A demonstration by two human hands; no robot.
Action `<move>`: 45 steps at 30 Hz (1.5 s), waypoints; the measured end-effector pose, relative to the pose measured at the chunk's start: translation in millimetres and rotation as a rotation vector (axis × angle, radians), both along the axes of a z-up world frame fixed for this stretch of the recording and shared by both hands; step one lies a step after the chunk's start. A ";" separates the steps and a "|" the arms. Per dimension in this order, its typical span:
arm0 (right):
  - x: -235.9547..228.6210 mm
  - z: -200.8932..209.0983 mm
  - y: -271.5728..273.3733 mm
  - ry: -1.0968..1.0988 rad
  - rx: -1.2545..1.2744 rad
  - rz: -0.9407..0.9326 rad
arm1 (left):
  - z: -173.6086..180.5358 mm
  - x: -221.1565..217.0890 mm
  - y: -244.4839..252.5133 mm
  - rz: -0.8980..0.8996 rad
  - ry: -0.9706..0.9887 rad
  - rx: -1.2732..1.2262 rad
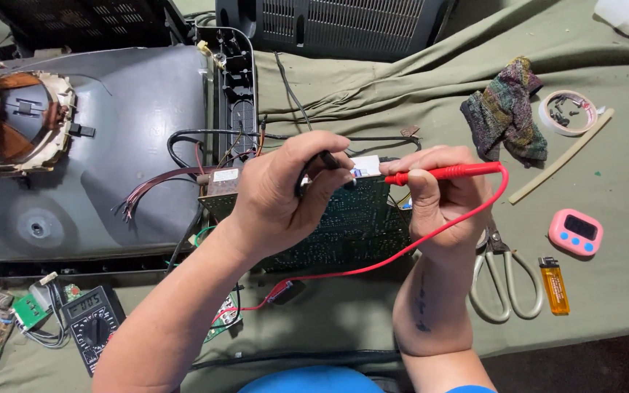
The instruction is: The person uses a multimeter to test various points on a circuit board and the internal components of a disassembled CRT television. They move the multimeter probes to different locations on the board and the TV chassis while observing the readings on the multimeter display.
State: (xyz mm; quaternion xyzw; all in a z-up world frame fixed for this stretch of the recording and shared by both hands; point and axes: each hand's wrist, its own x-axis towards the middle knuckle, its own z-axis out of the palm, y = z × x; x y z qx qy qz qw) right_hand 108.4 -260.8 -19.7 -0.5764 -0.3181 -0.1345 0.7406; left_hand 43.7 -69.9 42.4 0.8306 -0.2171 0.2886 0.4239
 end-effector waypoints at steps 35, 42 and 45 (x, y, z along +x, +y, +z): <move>0.9 1.2 0.0 -0.062 -0.066 -0.054 | -4.0 -7.3 -9.4 0.062 -0.181 0.202; 3.2 7.1 -10.7 -0.046 -0.101 -0.059 | 3.9 -5.6 -18.0 0.105 -0.106 0.296; 2.9 11.5 -13.7 -0.029 -0.102 -0.039 | 8.1 -4.2 -13.9 0.087 -0.072 0.307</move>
